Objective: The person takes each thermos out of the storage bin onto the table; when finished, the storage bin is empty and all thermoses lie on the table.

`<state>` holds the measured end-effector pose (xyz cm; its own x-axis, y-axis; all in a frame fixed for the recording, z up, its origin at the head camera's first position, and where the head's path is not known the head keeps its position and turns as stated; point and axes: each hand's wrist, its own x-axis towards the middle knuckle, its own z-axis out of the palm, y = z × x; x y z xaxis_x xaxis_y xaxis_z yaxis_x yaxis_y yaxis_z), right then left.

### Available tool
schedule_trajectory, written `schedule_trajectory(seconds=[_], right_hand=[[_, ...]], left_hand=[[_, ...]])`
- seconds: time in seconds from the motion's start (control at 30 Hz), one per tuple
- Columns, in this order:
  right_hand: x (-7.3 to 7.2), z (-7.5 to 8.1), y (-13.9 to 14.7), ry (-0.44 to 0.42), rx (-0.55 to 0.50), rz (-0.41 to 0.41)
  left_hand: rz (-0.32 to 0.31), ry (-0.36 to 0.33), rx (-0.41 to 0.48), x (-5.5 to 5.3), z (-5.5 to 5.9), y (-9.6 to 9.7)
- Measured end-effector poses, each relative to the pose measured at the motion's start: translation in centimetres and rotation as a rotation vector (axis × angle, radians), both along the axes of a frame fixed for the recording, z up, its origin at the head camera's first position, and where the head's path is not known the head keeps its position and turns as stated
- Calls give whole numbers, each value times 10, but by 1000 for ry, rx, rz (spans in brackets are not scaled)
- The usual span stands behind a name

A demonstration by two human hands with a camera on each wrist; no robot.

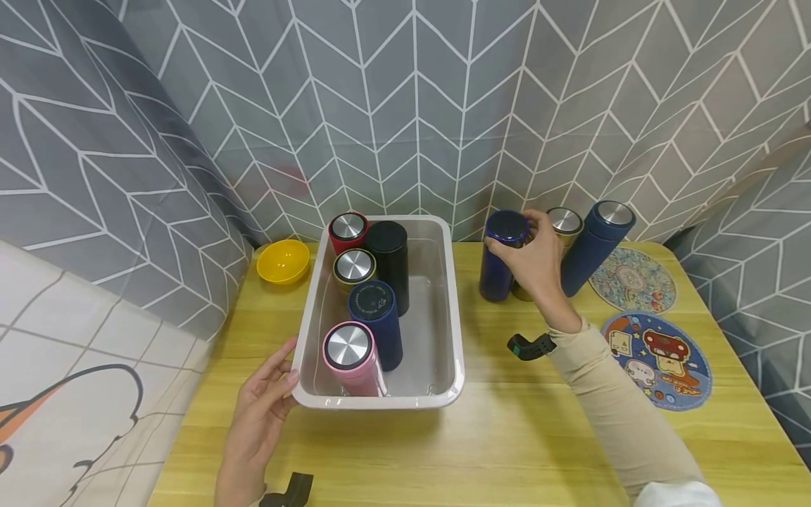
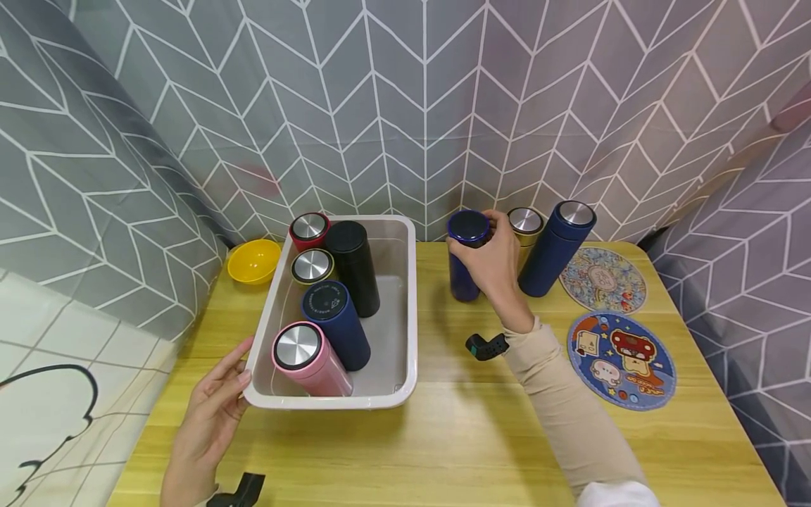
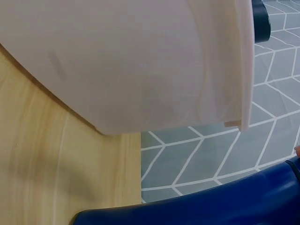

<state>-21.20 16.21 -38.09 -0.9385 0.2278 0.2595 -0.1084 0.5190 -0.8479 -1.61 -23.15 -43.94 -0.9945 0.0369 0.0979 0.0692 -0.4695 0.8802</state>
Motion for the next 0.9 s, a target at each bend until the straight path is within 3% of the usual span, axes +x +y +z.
schedule_trajectory(seconds=[0.47,0.9], right_hand=[[-1,-4,-1,7,-29,11],[2,1,5,-40,24,72]], left_hand=[[-2,-1,1,0,0,0],[-7,10,8,-1,-1,-1]])
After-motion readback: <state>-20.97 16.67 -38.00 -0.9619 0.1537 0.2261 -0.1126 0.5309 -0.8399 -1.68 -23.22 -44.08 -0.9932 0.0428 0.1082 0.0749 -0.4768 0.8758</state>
